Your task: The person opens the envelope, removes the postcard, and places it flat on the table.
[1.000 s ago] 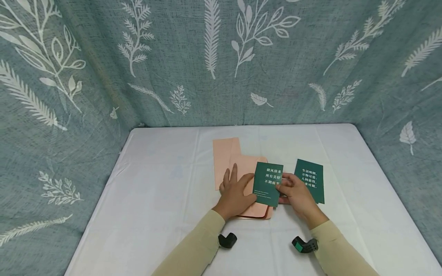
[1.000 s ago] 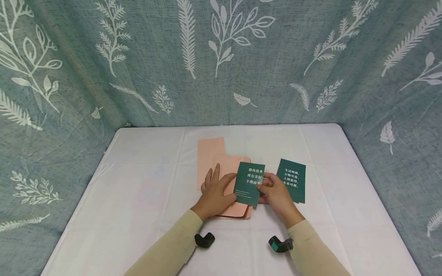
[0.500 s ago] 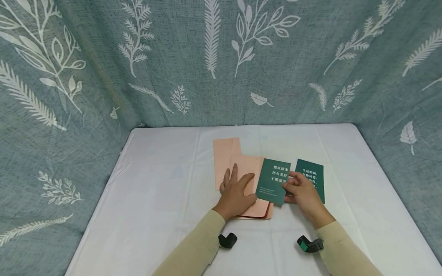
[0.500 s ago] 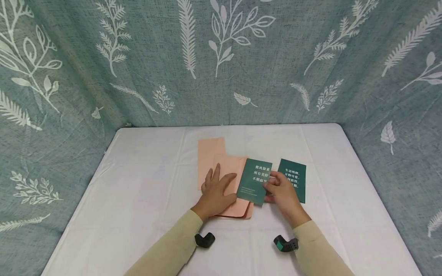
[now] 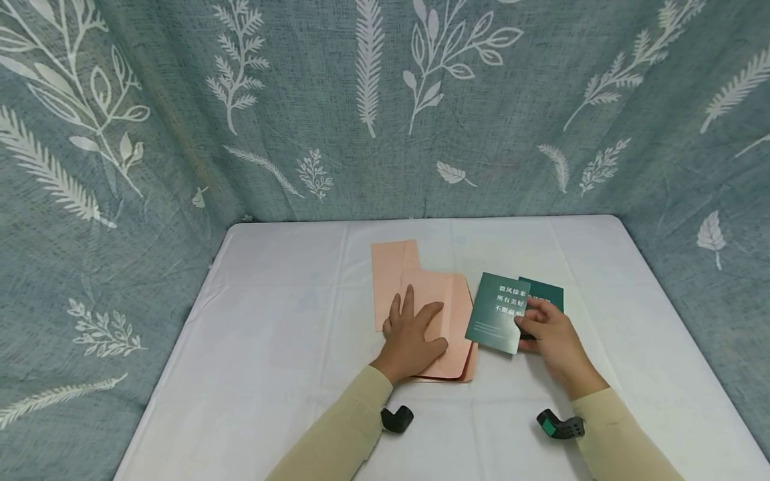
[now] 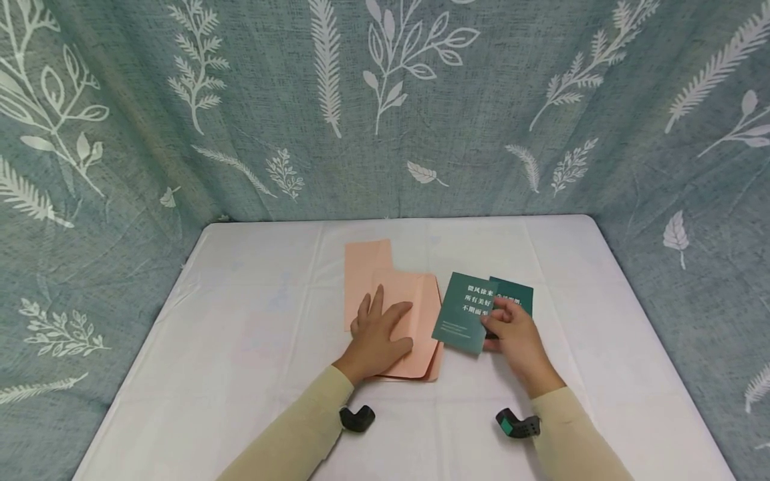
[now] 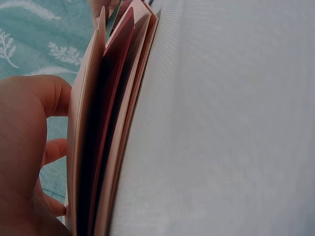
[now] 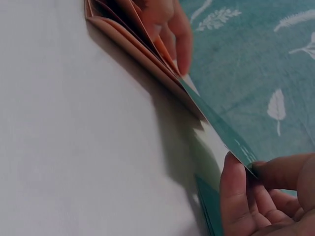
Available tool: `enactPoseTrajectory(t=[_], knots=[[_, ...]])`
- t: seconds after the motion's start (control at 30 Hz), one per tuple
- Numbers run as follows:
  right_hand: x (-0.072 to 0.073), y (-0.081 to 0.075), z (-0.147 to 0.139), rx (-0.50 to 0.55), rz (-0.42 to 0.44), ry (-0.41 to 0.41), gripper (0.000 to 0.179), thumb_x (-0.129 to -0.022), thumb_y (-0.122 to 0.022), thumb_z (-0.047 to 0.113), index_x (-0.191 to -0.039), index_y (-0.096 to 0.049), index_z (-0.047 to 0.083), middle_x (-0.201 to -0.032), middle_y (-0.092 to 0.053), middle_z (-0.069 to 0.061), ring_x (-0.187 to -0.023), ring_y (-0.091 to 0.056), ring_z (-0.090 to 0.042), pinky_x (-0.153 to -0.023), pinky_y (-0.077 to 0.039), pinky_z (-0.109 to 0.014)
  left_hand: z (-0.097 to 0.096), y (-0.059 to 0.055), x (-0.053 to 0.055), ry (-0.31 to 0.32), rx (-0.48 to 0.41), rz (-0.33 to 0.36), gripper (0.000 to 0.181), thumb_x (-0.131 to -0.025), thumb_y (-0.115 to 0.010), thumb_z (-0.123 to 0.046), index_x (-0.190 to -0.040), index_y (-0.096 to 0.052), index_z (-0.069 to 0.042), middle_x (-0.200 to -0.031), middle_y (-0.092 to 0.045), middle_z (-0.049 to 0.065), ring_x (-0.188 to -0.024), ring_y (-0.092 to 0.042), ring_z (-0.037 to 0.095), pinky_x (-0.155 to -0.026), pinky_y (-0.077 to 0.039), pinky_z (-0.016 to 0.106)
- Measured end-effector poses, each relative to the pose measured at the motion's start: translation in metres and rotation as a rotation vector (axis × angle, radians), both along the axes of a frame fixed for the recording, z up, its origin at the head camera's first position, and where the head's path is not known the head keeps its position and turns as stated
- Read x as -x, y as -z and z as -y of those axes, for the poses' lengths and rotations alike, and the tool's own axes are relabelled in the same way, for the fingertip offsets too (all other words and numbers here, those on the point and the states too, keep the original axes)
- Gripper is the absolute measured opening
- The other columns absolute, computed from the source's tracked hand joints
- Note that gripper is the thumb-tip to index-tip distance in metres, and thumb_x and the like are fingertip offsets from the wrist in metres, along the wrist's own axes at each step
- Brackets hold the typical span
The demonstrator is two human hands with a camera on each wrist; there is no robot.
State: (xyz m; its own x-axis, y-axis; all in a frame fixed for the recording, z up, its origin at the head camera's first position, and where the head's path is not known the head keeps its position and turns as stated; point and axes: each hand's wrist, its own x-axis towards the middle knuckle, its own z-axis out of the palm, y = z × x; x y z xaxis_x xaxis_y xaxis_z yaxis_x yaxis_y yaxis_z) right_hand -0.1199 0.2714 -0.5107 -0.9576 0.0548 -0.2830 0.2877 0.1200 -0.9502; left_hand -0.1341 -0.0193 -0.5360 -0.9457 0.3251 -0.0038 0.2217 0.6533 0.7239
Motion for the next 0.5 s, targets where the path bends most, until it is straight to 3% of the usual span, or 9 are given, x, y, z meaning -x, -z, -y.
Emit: enactPoseTrajectory(t=[0.5], knots=[[-0.004,-0.003,-0.042,-0.097,0.02,0.058,0.071,-0.113,-0.059,0.012,-0.17,-0.021,-0.006,-0.12,-0.055,-0.007,-0.097,-0.059,-0.009,-0.077,-0.061,-0.028,0.0,0.0,0.0,0.002,0.004,0.008,0.069,-0.091,-0.067,-0.028,-0.16,-0.057,-0.026,-0.181,0.0,0.016,-0.163,0.01,0.043,-0.119,-0.009,0.073]])
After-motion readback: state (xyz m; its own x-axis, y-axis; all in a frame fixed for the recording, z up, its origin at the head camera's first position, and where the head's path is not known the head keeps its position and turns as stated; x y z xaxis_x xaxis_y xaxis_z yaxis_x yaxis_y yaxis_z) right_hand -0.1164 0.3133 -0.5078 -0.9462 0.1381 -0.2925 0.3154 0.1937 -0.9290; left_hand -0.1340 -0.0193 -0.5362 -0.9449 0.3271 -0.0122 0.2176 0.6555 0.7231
